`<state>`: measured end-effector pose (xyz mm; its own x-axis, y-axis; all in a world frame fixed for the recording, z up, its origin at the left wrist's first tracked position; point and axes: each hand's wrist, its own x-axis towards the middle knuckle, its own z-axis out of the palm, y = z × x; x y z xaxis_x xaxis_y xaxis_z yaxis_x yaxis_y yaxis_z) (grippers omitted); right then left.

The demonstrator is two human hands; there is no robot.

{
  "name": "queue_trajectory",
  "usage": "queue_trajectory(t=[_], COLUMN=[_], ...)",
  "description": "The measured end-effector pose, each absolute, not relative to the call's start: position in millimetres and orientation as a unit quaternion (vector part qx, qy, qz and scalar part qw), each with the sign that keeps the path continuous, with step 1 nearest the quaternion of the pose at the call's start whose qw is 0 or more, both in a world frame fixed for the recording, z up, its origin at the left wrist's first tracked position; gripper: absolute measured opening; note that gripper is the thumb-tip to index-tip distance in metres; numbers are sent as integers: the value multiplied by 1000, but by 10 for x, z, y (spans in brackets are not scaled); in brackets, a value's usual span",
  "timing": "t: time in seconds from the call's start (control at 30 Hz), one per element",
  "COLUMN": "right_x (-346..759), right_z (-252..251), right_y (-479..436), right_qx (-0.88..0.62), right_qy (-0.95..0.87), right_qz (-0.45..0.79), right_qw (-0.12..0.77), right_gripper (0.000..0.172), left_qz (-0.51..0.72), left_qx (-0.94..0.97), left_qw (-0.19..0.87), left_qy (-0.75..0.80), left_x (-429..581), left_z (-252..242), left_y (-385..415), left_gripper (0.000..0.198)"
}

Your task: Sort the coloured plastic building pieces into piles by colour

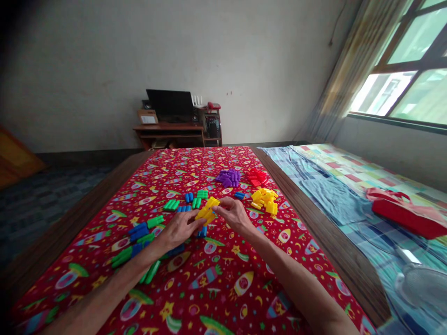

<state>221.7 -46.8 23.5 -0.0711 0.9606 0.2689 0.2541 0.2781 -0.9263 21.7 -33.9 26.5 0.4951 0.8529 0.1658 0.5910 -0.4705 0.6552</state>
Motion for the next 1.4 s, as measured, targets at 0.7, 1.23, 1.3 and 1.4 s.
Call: queue_trajectory(t=[0.7,1.23,1.3,1.4], right_x=[3966,2341,2491,2966], right_z=[487,509,536,636], right_y=[-440,-680,-622,-489], right_qx=[-805,-413,-453,-536], right_qy=[-585,-852,-842,-807], right_qz=[49,231,186,139], right_qw=[80,223,224,205], right_gripper=[32,19,19,22], left_qz=[178,176,197,234], left_qx=[829,839,835,829], left_qw=[290,306,300,281], left_qy=[443,414,417,423], left_x=[176,235,217,166], left_z=[124,203,207,230], left_y=[-272,-406,-386,-321], left_gripper=[43,37,37,39])
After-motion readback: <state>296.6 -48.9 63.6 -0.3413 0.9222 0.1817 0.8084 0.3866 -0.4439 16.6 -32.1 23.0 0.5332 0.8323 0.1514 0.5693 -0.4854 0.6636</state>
